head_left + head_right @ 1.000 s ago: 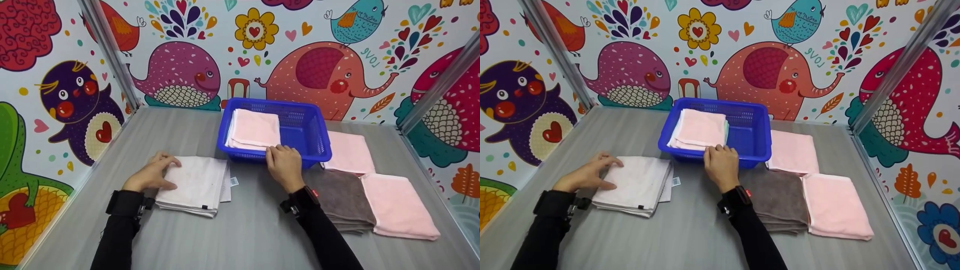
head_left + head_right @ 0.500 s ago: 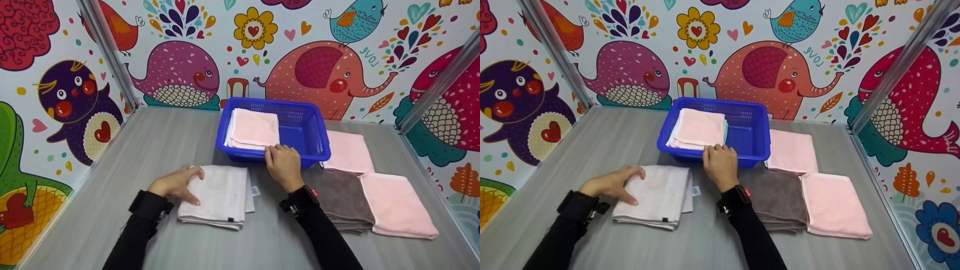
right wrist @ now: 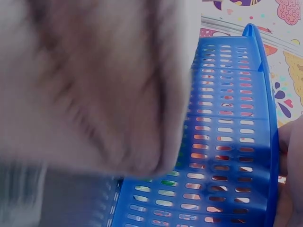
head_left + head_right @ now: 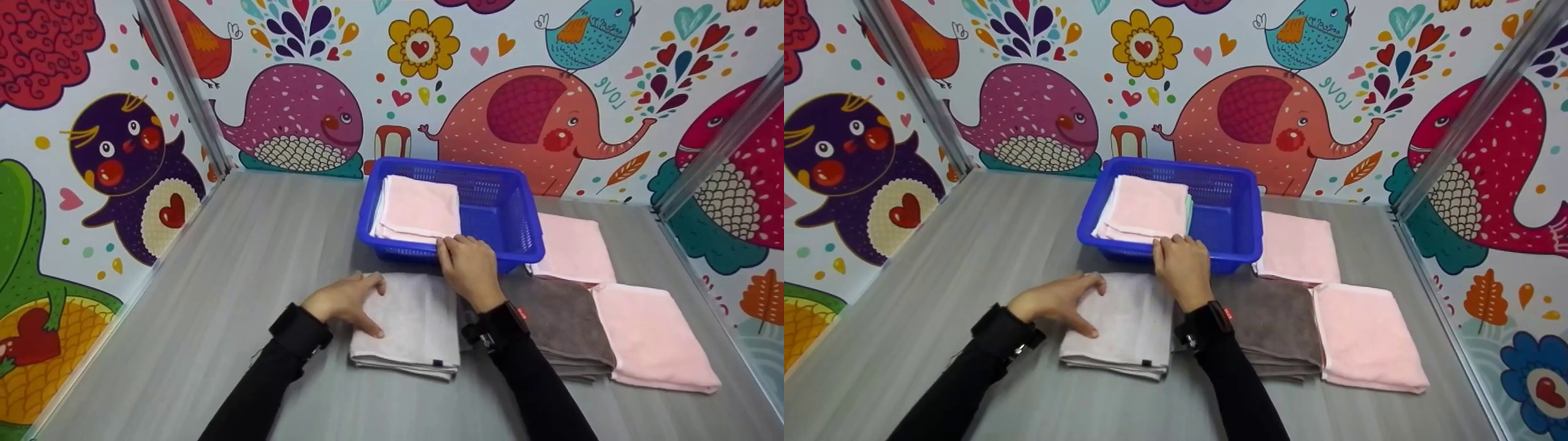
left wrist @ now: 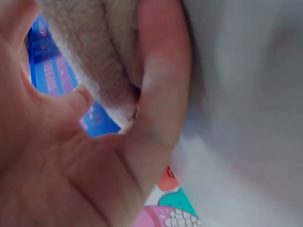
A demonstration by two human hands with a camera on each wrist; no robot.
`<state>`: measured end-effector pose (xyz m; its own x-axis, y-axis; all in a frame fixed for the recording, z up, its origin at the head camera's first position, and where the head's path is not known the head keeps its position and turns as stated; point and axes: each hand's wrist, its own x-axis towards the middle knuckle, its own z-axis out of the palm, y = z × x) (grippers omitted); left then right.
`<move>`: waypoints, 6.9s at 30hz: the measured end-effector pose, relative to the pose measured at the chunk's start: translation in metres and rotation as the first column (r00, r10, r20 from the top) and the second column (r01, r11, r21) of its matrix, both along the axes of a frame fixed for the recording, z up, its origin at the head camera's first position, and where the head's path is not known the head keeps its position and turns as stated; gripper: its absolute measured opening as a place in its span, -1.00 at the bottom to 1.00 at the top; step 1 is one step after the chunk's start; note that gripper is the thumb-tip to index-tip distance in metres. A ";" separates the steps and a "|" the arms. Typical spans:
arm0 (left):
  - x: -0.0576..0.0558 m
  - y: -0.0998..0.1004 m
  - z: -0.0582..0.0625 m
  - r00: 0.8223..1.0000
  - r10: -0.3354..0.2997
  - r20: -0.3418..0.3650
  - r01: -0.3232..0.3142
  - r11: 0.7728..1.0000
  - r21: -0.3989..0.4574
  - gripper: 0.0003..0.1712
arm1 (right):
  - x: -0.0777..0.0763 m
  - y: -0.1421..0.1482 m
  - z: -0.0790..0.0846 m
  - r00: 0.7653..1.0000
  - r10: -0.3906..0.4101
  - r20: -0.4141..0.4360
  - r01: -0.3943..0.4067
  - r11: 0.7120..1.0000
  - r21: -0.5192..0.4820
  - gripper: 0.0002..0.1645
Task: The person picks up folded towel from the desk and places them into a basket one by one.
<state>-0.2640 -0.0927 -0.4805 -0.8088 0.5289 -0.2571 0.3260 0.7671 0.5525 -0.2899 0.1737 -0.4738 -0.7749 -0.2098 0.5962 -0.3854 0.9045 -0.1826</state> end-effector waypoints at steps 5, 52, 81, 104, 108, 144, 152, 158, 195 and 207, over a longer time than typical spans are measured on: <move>-0.001 0.009 0.000 0.999 -0.031 -0.016 0.031 0.999 0.023 -0.17 | 0.000 0.002 0.002 1.000 0.009 0.030 -0.009 1.000 -0.012 -0.54; 0.001 0.002 -0.012 0.968 0.232 0.101 -0.252 0.905 0.342 -0.12 | 0.067 0.020 -0.032 0.732 0.271 0.625 -0.020 0.925 -0.378 -0.01; 0.029 -0.001 0.073 0.998 0.035 -0.052 0.001 0.822 0.570 -0.30 | 0.069 0.044 0.046 0.780 0.518 0.350 -0.270 0.784 -0.559 0.04; -0.072 0.033 0.088 0.856 0.422 -0.297 -0.192 0.795 0.576 -0.67 | -0.048 0.032 0.088 0.917 0.309 0.253 -0.063 0.738 -0.672 -0.18; -0.082 0.038 0.083 0.883 0.386 -0.269 -0.184 0.809 0.558 -0.64 | -0.062 0.037 0.081 0.926 0.245 0.287 -0.009 0.774 -0.633 -0.17; -0.101 0.044 0.038 0.874 0.147 -0.462 -0.236 0.961 -0.141 -0.41 | -0.088 0.028 0.034 0.761 -0.009 0.649 0.051 0.998 -0.045 -0.23; -0.099 0.046 0.031 0.801 0.177 -0.572 -0.232 0.972 -0.024 -0.43 | -0.085 0.026 0.036 0.826 -0.078 0.559 0.102 0.995 -0.012 -0.27; -0.082 0.049 0.019 0.741 0.177 -0.647 -0.172 0.983 0.071 -0.41 | -0.077 0.030 0.034 0.933 -0.082 0.352 0.112 0.991 -0.067 -0.54; -0.071 0.051 0.008 0.701 0.167 -0.693 -0.181 0.982 0.053 -0.48 | 0.091 0.186 -0.003 0.891 0.094 0.445 -0.195 0.963 0.187 -0.36; -0.073 0.054 0.010 0.725 0.156 -0.671 -0.185 0.982 0.028 -0.46 | 0.091 0.161 -0.016 0.911 0.144 0.387 -0.231 0.954 0.190 -0.40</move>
<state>-0.3369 -0.0384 -0.4707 -0.8546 0.3671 0.3673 0.4612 0.8617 0.2118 -0.1992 0.3346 -0.4899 -0.8610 -0.4682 0.1985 -0.4979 0.8555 -0.1422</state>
